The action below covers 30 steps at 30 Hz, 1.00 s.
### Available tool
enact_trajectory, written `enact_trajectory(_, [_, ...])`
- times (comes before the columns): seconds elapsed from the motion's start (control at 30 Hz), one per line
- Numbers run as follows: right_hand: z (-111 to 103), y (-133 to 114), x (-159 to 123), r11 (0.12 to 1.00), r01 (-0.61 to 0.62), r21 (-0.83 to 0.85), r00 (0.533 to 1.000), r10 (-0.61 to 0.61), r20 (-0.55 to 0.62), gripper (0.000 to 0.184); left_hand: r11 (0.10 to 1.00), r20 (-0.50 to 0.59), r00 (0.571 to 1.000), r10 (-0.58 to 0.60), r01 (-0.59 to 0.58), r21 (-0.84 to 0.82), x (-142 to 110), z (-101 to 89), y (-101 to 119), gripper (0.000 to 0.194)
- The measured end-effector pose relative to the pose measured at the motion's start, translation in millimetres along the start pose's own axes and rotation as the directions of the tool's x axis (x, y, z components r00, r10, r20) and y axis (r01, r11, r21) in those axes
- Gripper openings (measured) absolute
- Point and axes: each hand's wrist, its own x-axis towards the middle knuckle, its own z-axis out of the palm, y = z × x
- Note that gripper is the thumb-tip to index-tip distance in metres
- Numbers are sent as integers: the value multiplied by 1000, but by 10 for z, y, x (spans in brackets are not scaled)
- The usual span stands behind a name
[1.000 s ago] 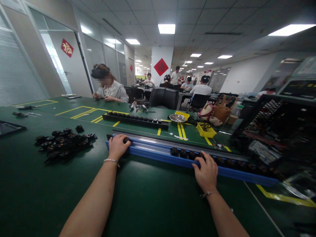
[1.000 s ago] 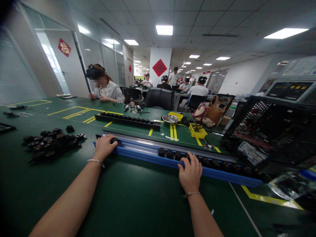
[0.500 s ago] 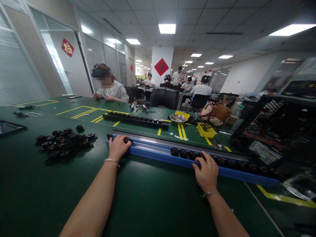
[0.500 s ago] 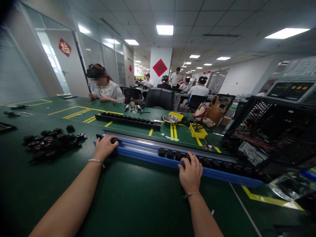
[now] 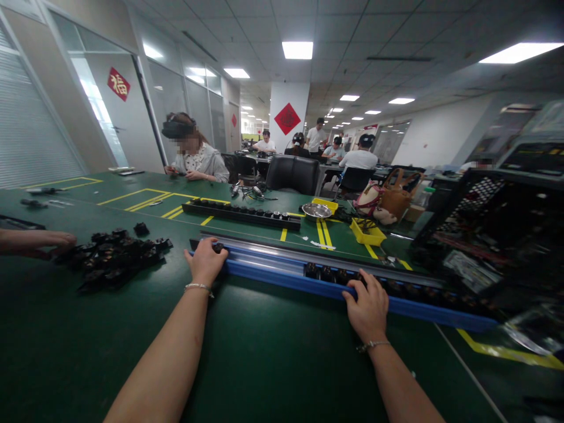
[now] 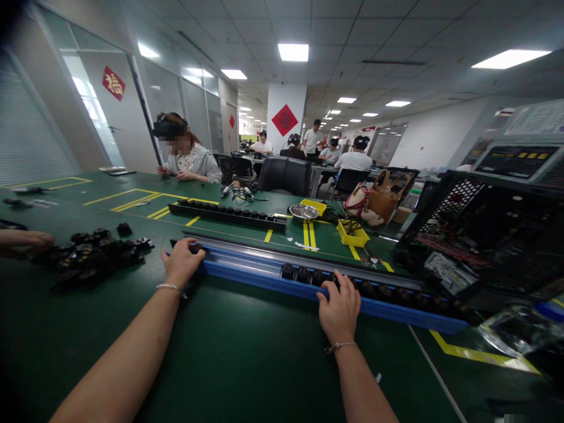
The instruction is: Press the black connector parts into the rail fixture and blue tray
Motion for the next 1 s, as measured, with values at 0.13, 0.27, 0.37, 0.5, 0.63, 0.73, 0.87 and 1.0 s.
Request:
enact_trajectory(0.13, [6,10,2,1000,7,-1,1000,-7,-6,16,998,9,999,-52,52,-27,2,-10,-1,37])
enact_trajectory(0.27, [8,13,5,1000,8,-9,1000,-8,-1,16,997,-5,997,-78,78,-28,12,-34,1,36])
enact_trajectory(0.37, [11,15,5,1000,14,-8,1000,-14,-10,15,996,-40,995,-87,87,0,29,-54,-14,35])
enact_trajectory(0.5, [16,23,4,1000,13,-10,1000,-13,-5,16,997,-70,995,-75,77,31,52,-68,-57,33])
enact_trajectory(0.63, [13,24,5,1000,14,-18,1000,-14,-2,16,994,-84,991,-102,104,24,64,-63,-94,33])
enact_trajectory(0.73, [11,20,5,1000,16,-22,1000,-16,-5,16,994,-91,990,-109,111,17,66,-58,-102,32])
enact_trajectory(0.87, [20,24,5,1000,17,-19,1000,-17,-13,16,992,-87,989,-119,121,18,68,-64,-96,32])
enact_trajectory(1.0, [35,42,4,1000,19,-16,1000,-19,-16,16,991,-91,987,-131,134,31,70,-75,-96,32])
